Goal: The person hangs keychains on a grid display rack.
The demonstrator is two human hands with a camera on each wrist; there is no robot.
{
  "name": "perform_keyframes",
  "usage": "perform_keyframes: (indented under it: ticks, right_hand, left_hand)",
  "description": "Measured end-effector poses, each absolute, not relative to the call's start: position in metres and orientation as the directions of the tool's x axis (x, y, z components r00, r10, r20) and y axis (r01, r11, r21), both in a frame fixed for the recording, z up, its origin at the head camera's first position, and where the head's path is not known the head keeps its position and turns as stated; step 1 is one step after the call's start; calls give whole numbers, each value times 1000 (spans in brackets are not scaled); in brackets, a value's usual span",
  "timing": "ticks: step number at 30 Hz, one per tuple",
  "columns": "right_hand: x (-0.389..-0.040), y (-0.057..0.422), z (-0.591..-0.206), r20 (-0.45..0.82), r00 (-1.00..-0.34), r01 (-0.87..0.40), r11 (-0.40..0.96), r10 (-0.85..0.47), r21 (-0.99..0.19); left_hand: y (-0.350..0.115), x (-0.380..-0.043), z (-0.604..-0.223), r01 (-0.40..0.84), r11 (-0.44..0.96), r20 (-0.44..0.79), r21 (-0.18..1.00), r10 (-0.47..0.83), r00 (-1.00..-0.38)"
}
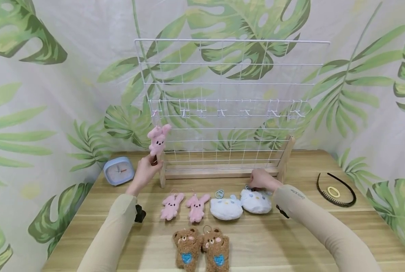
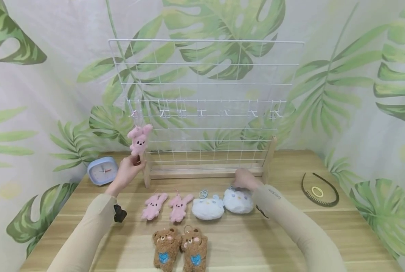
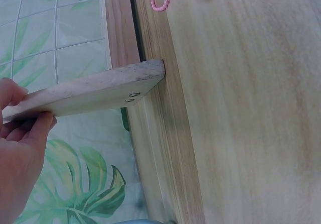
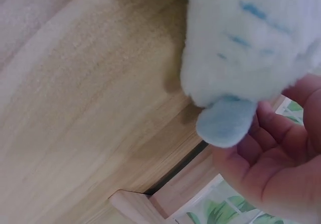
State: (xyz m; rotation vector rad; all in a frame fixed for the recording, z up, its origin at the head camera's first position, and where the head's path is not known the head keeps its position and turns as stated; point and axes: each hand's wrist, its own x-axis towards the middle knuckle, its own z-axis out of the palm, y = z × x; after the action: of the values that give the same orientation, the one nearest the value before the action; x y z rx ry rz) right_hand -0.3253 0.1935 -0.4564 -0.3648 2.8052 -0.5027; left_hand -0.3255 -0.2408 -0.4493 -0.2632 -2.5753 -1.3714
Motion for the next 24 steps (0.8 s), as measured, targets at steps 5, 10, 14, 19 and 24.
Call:
perform_keyframes:
  ticks: [5,10,14,19,24]
  right_hand:
    - [-328,193,-455,-266,-927,-162,923,-263,-350]
    - [-328,193,-452,-310,-918,-143,936,-246,-320]
    - [-329,194,-451,-331,-915,-129,945,-230,-301]
    - [-332,193,-451,-349,-915,-103,955,-200,-277]
    - [-336,192,-452,-376,-906,-105,965,-193,-242]
  left_hand:
    - [-240,-326,-449,261,559,279,787,55,-959]
    - [-241,-325,-449,267,553,281,789,61,-958]
    - [-241,-325,-450,262,544,273,797,62,-960]
    - [-241,-326,-449,266,533,278,803,60,-959]
    - [-242,-325,-449,259,527,266,809,64,-962]
